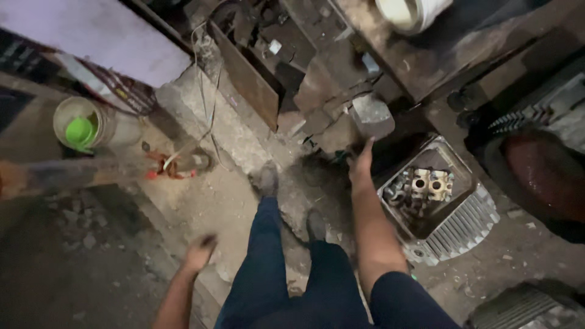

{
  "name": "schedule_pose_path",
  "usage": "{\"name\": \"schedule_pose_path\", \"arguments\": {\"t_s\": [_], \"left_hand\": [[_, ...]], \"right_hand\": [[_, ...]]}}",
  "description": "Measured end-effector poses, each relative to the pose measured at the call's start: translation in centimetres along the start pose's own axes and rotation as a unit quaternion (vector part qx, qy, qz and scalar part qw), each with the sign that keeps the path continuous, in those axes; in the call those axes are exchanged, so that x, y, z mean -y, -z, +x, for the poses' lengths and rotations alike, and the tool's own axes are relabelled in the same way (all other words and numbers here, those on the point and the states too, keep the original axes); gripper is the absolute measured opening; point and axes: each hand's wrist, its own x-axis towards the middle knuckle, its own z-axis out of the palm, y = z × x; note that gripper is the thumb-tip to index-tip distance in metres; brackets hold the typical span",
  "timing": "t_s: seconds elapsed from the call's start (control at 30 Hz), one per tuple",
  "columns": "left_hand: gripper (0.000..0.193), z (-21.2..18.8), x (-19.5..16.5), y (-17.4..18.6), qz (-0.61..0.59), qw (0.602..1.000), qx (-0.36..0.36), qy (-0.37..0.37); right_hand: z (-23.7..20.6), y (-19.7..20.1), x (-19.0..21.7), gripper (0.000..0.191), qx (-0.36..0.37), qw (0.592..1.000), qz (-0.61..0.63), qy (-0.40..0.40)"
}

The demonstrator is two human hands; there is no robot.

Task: The person holds an electric motor stator housing on a workbench while a coworker lowers the rotor into it, then steadies the assembly and adjusts the terminal box and wiring. The person then carries the assembled motor to the concrete floor and sets it down on a brick.

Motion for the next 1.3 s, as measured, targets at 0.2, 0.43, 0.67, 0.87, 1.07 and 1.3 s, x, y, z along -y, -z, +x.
{"name": "schedule_pose_path", "arguments": {"t_s": [0.2, 0.43, 0.67, 0.87, 1.07, 1.3], "left_hand": [[0.049, 23.1, -19.4, -1.2, -0.066, 0.977, 0.018, -0.200], [0.080, 40.3, -41.5, -7.8, 0.003, 0.944, 0.018, -0.330], [0.085, 43.2, -40.5, -10.4, 0.102, 0.940, 0.069, -0.319], [0.106, 41.0, -38.4, -5.6, 0.114, 0.940, 0.176, -0.269], [0.129, 35.0, -39.4, -2.0, 0.298, 0.911, 0.164, -0.234], [0.116, 28.2, -37.9, 2.3, 0.444, 0.855, 0.198, -0.180]], "right_hand": [[-0.1, -3.0, -1.6, 0.081, 0.007, 0.929, -0.215, 0.300], [4.1, -4.2, -3.7, 0.057, -0.135, 0.918, -0.207, 0.311], [3.8, -4.6, -5.6, 0.040, -0.095, 0.979, -0.039, 0.174], [-0.7, -3.7, -4.3, 0.041, -0.105, 0.993, 0.058, 0.006], [-4.7, -4.5, -4.7, 0.034, -0.131, 0.990, -0.042, 0.017], [-10.4, -5.7, -3.7, 0.041, -0.133, 0.981, -0.131, 0.042]]}}
